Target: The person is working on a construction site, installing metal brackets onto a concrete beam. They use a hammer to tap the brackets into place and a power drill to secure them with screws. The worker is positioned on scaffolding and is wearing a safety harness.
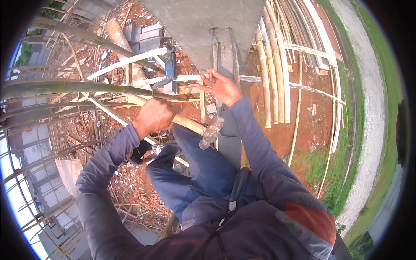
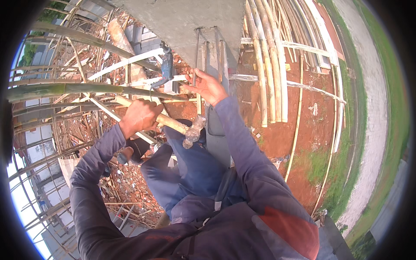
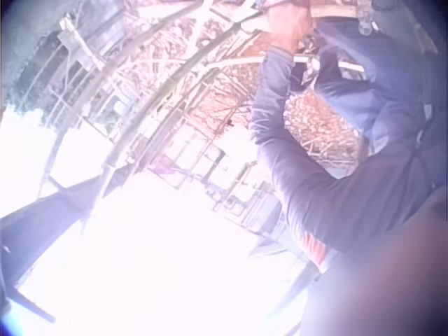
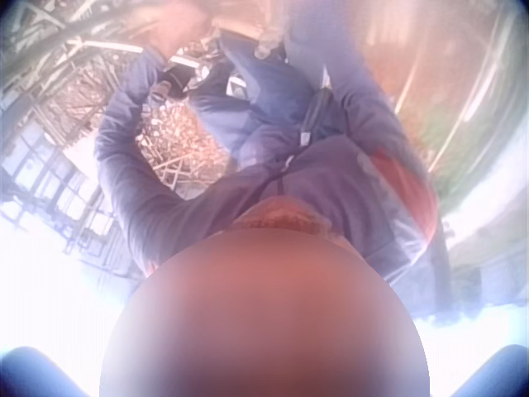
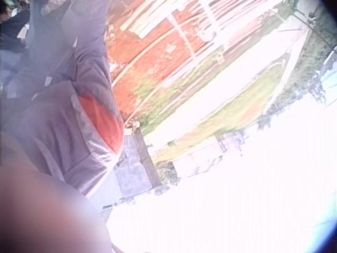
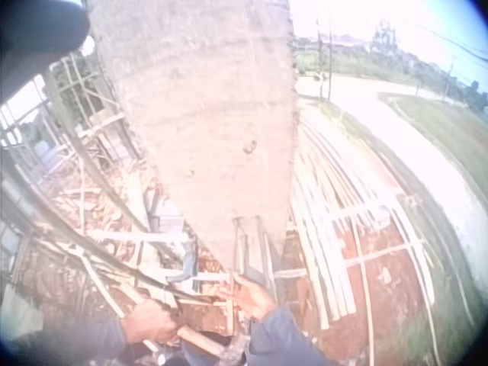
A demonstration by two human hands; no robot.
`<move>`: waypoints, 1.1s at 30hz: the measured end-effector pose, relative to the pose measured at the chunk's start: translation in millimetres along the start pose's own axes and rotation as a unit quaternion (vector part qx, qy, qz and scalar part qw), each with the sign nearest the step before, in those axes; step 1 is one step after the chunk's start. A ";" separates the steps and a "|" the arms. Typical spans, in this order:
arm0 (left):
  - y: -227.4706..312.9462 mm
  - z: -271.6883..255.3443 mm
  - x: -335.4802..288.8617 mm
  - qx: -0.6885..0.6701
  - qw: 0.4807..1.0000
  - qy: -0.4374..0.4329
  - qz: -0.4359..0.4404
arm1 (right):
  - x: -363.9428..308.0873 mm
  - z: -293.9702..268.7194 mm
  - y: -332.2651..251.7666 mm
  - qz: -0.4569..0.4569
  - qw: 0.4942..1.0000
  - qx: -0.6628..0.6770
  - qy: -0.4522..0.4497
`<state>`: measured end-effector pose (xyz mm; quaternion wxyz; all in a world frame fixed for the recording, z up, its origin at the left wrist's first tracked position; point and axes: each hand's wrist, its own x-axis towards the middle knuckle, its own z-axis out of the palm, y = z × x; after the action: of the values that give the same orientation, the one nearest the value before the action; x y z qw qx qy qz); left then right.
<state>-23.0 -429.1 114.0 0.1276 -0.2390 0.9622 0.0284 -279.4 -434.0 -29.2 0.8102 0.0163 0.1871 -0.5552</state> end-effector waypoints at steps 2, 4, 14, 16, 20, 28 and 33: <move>-7.8 -6.4 8.8 0.009 0.992 -0.057 -0.108 | -2.4 0.4 1.6 0.002 1.000 0.003 0.015; -18.6 -15.2 17.7 0.014 0.985 -0.071 -0.157 | -2.7 2.9 0.6 0.004 1.000 -0.012 0.024; -28.5 -17.2 13.1 0.057 0.992 -0.029 -0.107 | 3.0 0.2 0.8 -0.012 1.000 -0.018 0.000; -12.2 -16.6 -0.4 0.040 0.996 -0.023 -0.080 | -1.6 4.4 4.7 -0.001 1.000 -0.025 -0.018; 7.8 -20.3 -6.6 0.014 0.998 -0.038 -0.051 | 10.4 32.1 -2.2 -0.033 0.998 -0.025 -0.041; -7.8 -26.0 -18.0 0.027 0.990 -0.047 -0.128 | 45.0 23.9 -9.1 0.024 0.989 0.058 -0.131; -12.7 -35.5 -24.6 0.030 0.986 -0.055 -0.151 | 43.7 16.5 -13.1 0.075 0.959 0.193 -0.192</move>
<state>-4.3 -433.3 154.8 0.1898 -0.3761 0.9069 -0.0073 -272.9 -481.9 -25.6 0.8519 0.0796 -0.0845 -0.5107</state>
